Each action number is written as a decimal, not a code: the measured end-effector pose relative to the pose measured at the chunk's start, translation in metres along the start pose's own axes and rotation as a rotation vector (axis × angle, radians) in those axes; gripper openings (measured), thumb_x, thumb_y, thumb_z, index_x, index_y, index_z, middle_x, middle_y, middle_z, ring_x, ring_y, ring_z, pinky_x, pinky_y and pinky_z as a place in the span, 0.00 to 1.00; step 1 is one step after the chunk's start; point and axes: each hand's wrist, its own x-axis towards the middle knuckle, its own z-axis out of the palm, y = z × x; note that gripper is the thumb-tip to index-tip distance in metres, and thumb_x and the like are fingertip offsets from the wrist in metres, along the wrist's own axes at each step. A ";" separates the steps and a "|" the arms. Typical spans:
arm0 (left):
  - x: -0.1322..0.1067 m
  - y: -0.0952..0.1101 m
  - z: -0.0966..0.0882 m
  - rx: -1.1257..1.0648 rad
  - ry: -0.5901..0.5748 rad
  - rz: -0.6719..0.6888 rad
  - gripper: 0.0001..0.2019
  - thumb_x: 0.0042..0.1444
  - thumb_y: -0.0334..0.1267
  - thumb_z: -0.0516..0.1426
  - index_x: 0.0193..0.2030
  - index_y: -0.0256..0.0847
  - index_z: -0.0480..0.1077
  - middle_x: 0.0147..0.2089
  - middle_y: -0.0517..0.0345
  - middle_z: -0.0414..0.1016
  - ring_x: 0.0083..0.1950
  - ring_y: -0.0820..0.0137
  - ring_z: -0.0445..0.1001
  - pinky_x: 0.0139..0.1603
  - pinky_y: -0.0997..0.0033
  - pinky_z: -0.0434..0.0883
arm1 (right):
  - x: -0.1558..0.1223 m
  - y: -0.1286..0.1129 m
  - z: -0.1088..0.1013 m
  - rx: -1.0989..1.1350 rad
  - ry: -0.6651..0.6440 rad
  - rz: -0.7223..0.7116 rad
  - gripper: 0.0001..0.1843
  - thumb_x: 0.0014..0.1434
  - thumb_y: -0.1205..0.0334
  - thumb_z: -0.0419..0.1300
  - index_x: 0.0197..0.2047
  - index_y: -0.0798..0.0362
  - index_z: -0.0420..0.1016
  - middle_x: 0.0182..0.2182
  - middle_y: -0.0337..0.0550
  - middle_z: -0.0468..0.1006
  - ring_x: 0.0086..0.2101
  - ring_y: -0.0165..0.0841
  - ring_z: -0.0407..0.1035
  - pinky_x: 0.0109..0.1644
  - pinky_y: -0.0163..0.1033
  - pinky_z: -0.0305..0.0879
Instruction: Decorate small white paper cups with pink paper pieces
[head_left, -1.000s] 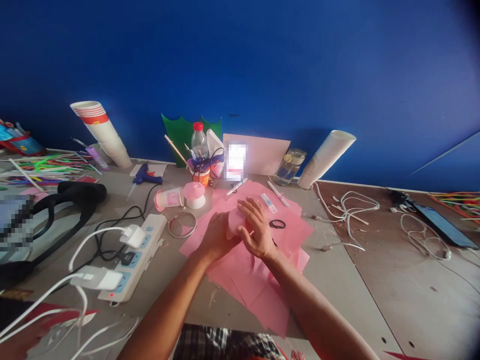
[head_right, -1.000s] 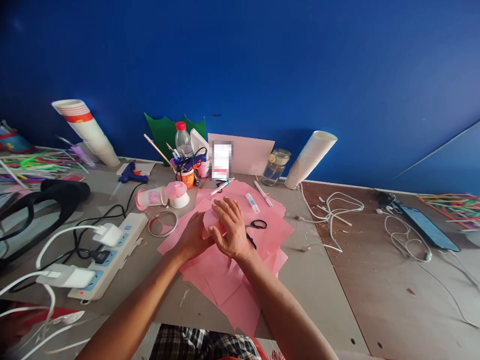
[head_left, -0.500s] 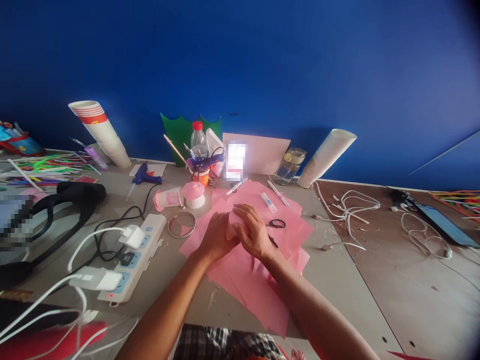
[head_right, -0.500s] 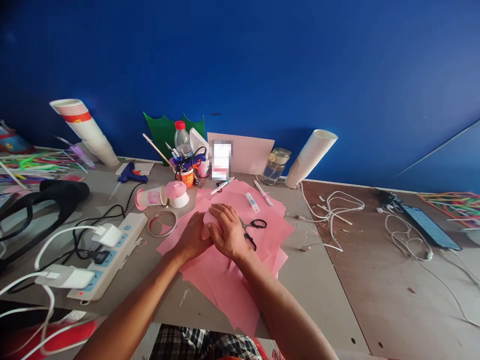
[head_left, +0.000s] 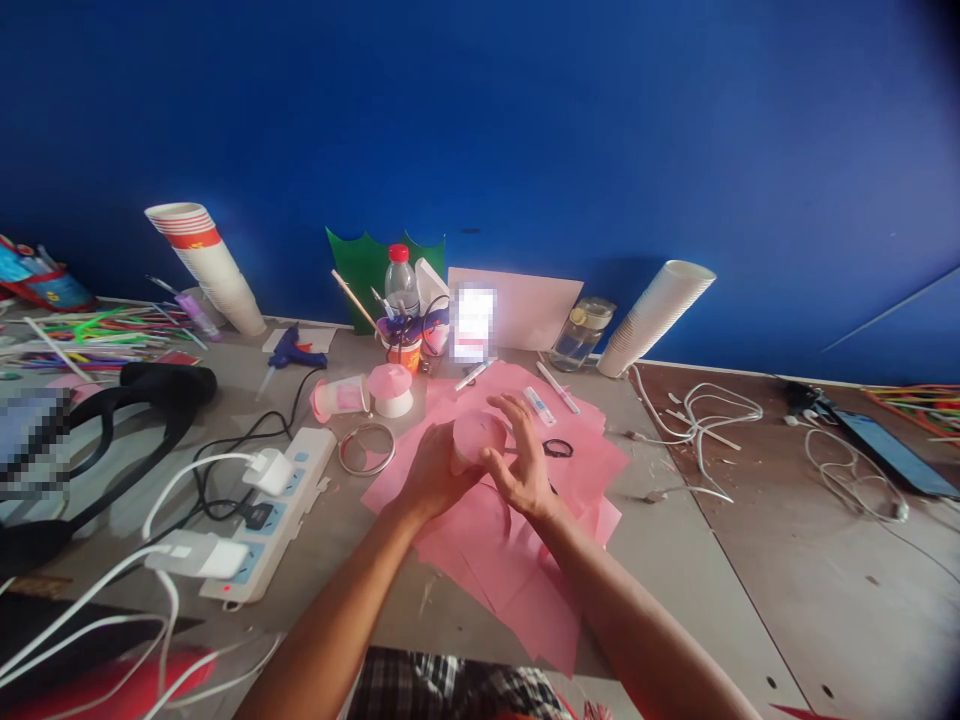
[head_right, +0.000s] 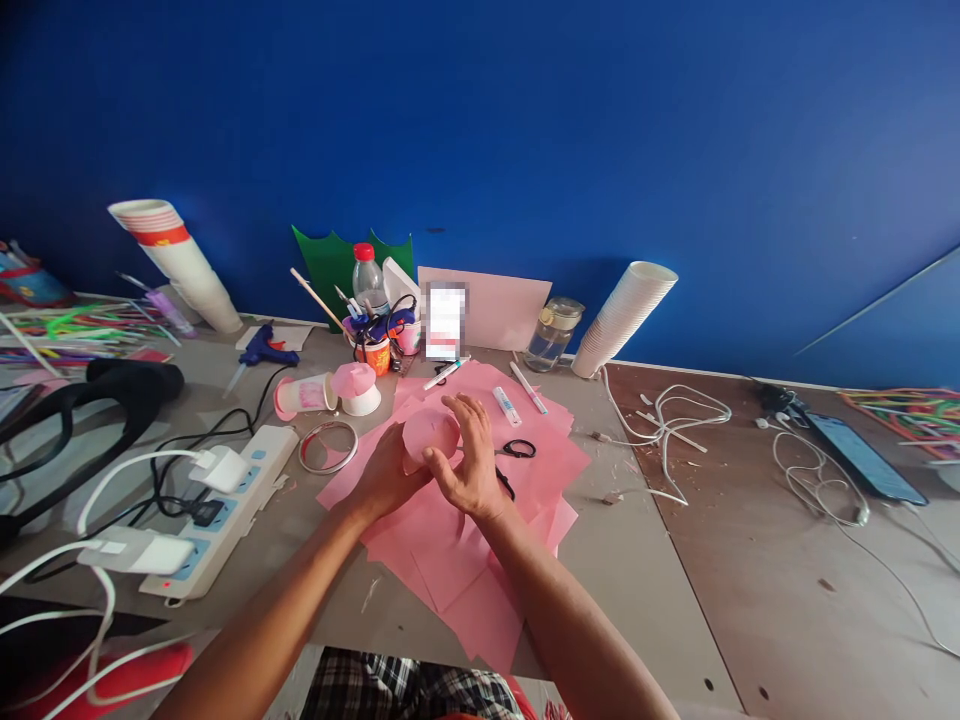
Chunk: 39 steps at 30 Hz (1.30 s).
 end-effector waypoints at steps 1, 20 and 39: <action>0.000 -0.001 0.001 0.004 0.008 -0.001 0.16 0.50 0.43 0.60 0.45 0.42 0.70 0.44 0.53 0.76 0.44 0.59 0.73 0.45 0.58 0.69 | 0.000 0.000 0.000 -0.005 -0.005 -0.004 0.27 0.58 0.53 0.54 0.59 0.50 0.60 0.54 0.52 0.68 0.58 0.48 0.58 0.60 0.61 0.55; -0.004 -0.013 0.009 0.111 0.015 0.044 0.17 0.48 0.40 0.60 0.45 0.40 0.65 0.44 0.52 0.72 0.47 0.59 0.70 0.49 0.55 0.68 | 0.002 -0.004 0.002 0.007 -0.125 0.181 0.25 0.55 0.48 0.58 0.52 0.52 0.67 0.48 0.53 0.72 0.55 0.48 0.61 0.58 0.58 0.58; -0.005 -0.010 0.010 0.117 0.010 -0.009 0.15 0.47 0.38 0.59 0.43 0.40 0.67 0.42 0.53 0.72 0.44 0.59 0.71 0.45 0.57 0.69 | 0.003 -0.005 0.004 -0.006 -0.141 0.232 0.22 0.52 0.54 0.61 0.49 0.53 0.68 0.46 0.53 0.73 0.49 0.45 0.66 0.55 0.54 0.64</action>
